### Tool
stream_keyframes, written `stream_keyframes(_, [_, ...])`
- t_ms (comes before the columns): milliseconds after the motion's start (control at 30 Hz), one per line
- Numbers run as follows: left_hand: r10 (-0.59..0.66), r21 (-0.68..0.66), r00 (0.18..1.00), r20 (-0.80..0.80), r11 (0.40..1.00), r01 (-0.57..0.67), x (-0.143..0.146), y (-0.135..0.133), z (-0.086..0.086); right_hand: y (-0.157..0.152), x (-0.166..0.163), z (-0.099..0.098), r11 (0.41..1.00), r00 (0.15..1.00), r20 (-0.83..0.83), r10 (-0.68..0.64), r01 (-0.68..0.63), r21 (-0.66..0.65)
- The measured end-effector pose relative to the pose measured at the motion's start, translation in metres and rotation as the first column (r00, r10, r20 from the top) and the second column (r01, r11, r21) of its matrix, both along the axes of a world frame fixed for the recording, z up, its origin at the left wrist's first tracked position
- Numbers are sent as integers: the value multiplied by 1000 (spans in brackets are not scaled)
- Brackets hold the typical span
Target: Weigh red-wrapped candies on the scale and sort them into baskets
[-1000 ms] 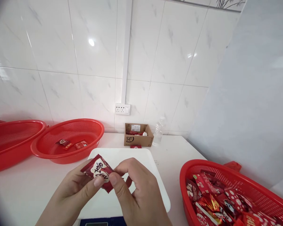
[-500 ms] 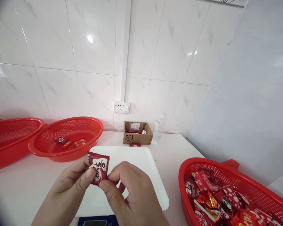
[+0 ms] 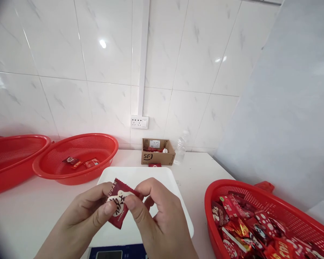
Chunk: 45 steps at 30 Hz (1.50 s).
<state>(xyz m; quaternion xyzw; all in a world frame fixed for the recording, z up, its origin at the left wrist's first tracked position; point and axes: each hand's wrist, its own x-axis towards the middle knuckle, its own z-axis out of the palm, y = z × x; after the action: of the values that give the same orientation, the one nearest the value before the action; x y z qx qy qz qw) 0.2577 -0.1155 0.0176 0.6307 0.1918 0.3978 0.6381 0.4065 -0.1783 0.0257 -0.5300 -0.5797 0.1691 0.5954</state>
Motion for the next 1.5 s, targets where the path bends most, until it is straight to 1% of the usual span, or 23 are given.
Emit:
stream_keyframes(67, [4,12,1000,-6,1000,-4,1,1,0,1,-2,0,998,999,-8,-39,39,44])
stream_keyframes(167, [-8,62,997,-78,998,13,2,2,0,1,-6,0,991,995,-57,-88,93,97])
stream_keyframes(267, [-18,47,993,-120,999,23,3,0,1,2,-8,0,988,992,-79,-93,102,114])
stream_keyframes(433, [-9,-41,1000,-7,999,8,5,-4,2,1,-9,0,986,990,-101,-96,108,125])
stream_keyframes(533, [-9,-37,1000,13,999,10,5,-3,3,1,-10,0,983,986,-127,-107,124,138])
stream_keyframes(633, [27,-26,999,23,999,-26,4,-2,3,1,-10,1,979,985,-132,-113,133,154])
stream_keyframes(800, [85,16,996,17,996,-85,2,-3,2,-1,-9,1,983,989,-88,-119,130,127])
stream_keyframes(967, [155,-3,986,58,988,-155,3,-6,0,-4,-7,0,989,993,-52,-110,115,91])
stream_keyframes(1067, [102,65,995,9,993,-102,0,-7,1,-5,-4,1,993,994,-49,-102,104,54])
stream_keyframes(1133, [55,113,998,-31,992,-51,-1,-7,2,-5,-2,1,998,996,-56,-64,65,12])
stream_keyframes(1200, [28,139,999,-30,990,-24,-1,-8,3,-4,-1,1,999,998,-57,-27,24,-39])
stream_keyframes(1267, [16,151,1000,-6,988,-15,0,-8,5,-3,-1,0,997,999,-33,-23,21,-71])
stream_keyframes(1367, [9,139,1000,-10,990,-8,2,-8,5,-2,-2,-2,997,998,1,-58,58,-54])
stream_keyframes(1500, [34,149,999,-39,988,-28,1,-5,4,-2,-3,-2,997,996,-13,-83,83,5])
